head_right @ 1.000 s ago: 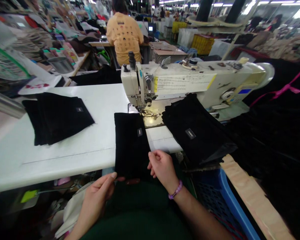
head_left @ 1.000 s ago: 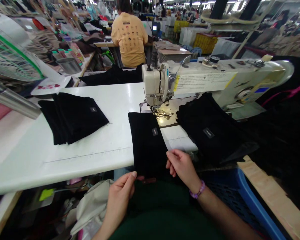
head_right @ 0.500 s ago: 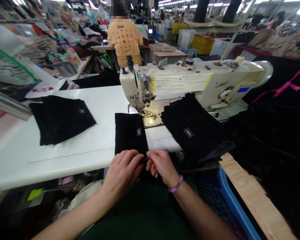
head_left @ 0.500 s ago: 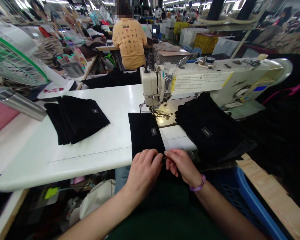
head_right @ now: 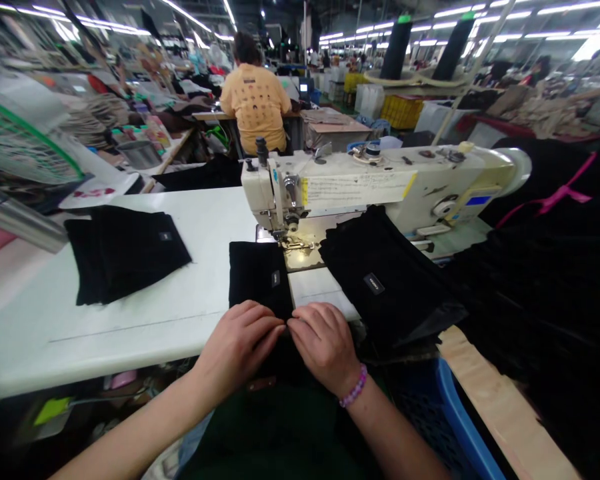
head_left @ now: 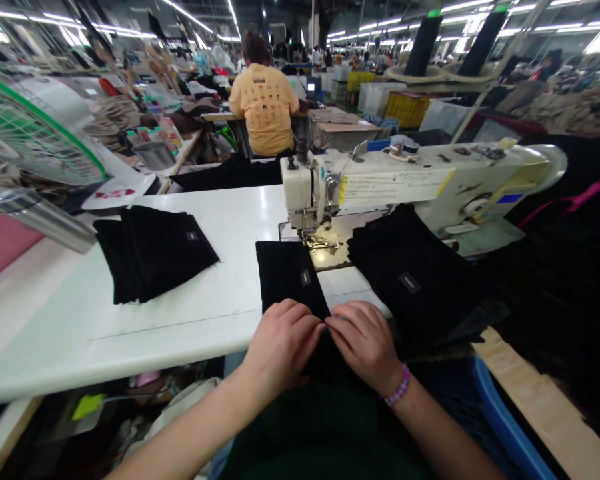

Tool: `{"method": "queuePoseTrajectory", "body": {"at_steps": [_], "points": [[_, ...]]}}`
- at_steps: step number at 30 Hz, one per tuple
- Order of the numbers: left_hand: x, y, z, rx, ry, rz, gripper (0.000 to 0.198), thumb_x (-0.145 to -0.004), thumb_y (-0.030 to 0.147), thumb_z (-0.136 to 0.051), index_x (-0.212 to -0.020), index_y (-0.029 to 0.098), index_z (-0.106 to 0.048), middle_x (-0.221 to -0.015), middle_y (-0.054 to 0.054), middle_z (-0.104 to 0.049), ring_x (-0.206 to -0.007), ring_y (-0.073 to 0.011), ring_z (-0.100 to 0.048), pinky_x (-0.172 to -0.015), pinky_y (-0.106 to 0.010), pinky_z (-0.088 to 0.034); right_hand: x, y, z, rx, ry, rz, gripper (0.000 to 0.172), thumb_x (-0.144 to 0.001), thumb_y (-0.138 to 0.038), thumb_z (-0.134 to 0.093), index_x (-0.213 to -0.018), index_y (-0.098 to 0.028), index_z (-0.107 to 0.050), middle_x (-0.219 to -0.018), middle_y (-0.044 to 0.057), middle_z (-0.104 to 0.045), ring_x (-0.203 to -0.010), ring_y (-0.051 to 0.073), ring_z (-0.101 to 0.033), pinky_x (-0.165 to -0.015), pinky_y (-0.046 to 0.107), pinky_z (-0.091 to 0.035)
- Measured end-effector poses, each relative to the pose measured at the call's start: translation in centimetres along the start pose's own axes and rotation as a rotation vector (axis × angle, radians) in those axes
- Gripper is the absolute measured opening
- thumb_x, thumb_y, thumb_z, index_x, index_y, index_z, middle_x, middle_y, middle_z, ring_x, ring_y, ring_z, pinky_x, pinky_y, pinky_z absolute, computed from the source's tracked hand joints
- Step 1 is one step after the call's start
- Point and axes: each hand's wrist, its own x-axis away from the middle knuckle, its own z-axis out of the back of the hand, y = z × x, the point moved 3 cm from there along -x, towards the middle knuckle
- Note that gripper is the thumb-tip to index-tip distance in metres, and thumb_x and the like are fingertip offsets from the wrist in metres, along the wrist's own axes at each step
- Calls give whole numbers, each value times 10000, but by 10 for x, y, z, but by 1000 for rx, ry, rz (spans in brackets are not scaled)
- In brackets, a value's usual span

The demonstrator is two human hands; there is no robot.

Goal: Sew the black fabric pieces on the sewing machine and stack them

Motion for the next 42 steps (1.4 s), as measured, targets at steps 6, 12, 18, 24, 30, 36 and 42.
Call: {"method": "queuePoseTrajectory", "body": {"at_steps": [6,12,18,24,30,36,42], "points": [[-24,-26,-13,-204,-113,-12,421,-959,362,-572,-1341,184,-575,-1381,-109,-608,-1286,-311,-519,-1068,-510,-426,-2,-4,-8,-37,-152,73,177,-975,-102,-505,-943,-187,-656,-889,13,-735,-954,171,-654,-1086,439,-370],[-24,-35,-23,-245,-146,-7,428,-947,374,-591,-1337,200,-577,-1391,-105,-605,-1287,-303,-533,-1068,-508,-428,-6,-3,-12,-45,-173,70,183,-957,-98,-498,-950,-188,-657,-883,18,-725,-960,175,-649,-1107,454,-358],[-36,-48,-21,-210,-115,2,435,-933,360,-611,-1326,173,-591,-1374,-128,-619,-1279,-317,-536,-1060,-535,-439,-19,9,-20,-52,-199,27,181,-938,-93,-511,-933,-206,-653,-910,18,-725,-969,178,-638,-1110,475,-357],[-41,-52,-16,-197,-73,-3,359,-950,286,-582,-1286,162,-616,-1341,-129,-641,-1268,-324,-548,-1075,-583,-421,-35,24,-33,-24,-205,9,171,-946,-123,-527,-881,-217,-655,-876,12,-710,-931,177,-626,-1126,467,-344],[-30,-40,-8,63,-86,-16,233,-986,189,-465,-1042,153,-688,-1045,-99,-706,-966,-215,-644,-900,-396,-562,-51,38,-42,-3,-204,8,141,-940,-144,-557,-875,-208,-665,-908,23,-717,-959,191,-617,-1129,471,-324],[-36,-53,-12,34,-55,-62,232,-988,194,-462,-1038,140,-681,-1042,-116,-704,-997,-231,-650,-908,-415,-575,-67,51,-53,8,-208,-3,140,-922,-138,-592,-891,-225,-697,-935,14,-743,-962,195,-627,-1125,480,-326],[-50,-71,-13,0,-40,-101,221,-977,197,-475,-1035,145,-681,-1006,-113,-701,-1018,-232,-651,-911,-402,-575,-80,61,-61,28,-217,-27,147,-917,-134,-609,-905,-227,-722,-973,15,-755,-991,202,-625,-1140,486,-316]]}}
